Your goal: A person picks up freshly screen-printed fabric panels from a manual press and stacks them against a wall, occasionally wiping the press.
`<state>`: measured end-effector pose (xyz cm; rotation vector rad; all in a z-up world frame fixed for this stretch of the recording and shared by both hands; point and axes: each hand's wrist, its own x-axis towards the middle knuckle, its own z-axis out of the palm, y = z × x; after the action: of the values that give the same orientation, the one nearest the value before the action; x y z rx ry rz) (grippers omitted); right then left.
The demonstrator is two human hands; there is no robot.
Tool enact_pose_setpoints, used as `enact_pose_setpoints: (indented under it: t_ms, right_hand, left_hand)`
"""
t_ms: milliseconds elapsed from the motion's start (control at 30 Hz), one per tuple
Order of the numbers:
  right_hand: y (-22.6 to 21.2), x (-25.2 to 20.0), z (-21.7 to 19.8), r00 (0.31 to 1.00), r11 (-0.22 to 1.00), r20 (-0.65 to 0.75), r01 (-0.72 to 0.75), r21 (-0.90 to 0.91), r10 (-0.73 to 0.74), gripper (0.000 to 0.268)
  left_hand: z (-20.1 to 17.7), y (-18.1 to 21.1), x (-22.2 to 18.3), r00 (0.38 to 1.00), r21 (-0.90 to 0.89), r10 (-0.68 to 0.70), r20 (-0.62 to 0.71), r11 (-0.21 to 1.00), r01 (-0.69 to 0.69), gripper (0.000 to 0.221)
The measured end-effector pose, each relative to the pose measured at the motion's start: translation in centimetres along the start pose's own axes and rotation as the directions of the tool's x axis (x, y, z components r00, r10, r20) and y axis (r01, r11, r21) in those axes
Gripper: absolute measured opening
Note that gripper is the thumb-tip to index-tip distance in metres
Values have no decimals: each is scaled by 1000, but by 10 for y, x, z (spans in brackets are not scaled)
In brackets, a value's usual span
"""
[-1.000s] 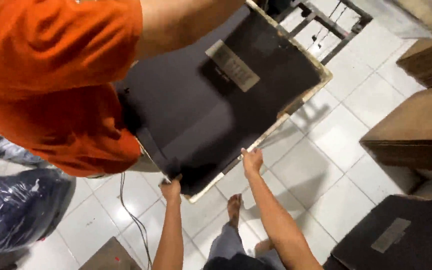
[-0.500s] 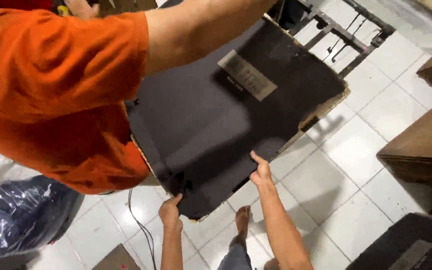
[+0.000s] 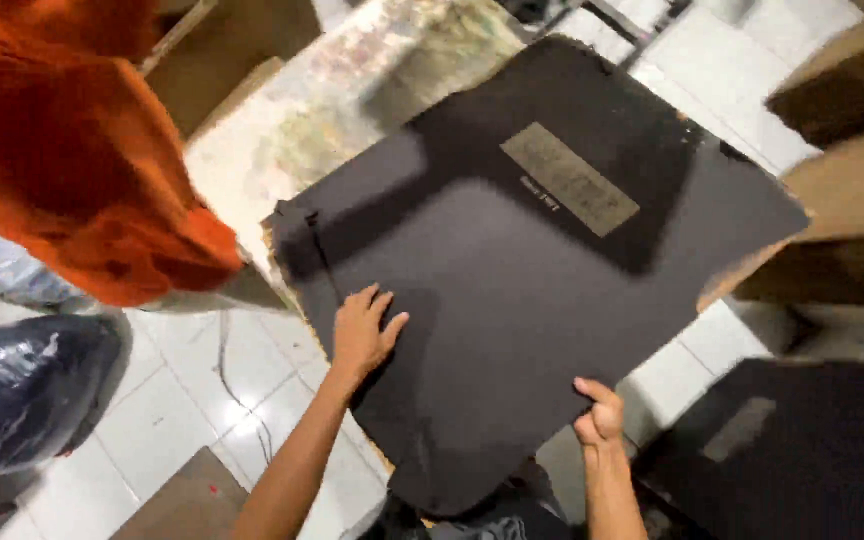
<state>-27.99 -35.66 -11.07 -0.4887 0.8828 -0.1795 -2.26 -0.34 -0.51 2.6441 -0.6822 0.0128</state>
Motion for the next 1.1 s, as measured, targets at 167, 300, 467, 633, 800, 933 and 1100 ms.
enact_pose_setpoints:
  t_ms: [167,300,467,633,800,933,1100]
  right_hand:
    - [-68,-94,-104,987,991,-136,74,-112,-90,64]
    - [-120,-138,-164,973,985,-153,162,-62,-170,55]
    - [-180,-197,-170,958,963,-100,269,-19,-270,51]
    - [-198,-211,-179,878,878,-120,473,70,-463,54]
    - [-216,-213,-191,784,804,-253,594,37,-567,41]
    - [-223,-217,-193,734,744,-165,668,2,-659,60]
    - [-206,-241,-207,750,777,-277,629,19,-601,50]
  left_hand:
    - [31,70,-117,963,60,-233,133,972,226,40]
    - [78,72,-200,731,199,-430,530,901,385,48]
    - [71,175,-194,996,-325,-53,-74,945,26,39]
    - [11,308,-220,862,-557,457,-219,667,-495,25]
    - [73,235,-257,664,-498,635,394,755,-427,27]
    - [66,227,-155,934,-380,343,97,880,-283,21]
    - [69,279,10,865,-344,401,-302,800,-491,22]
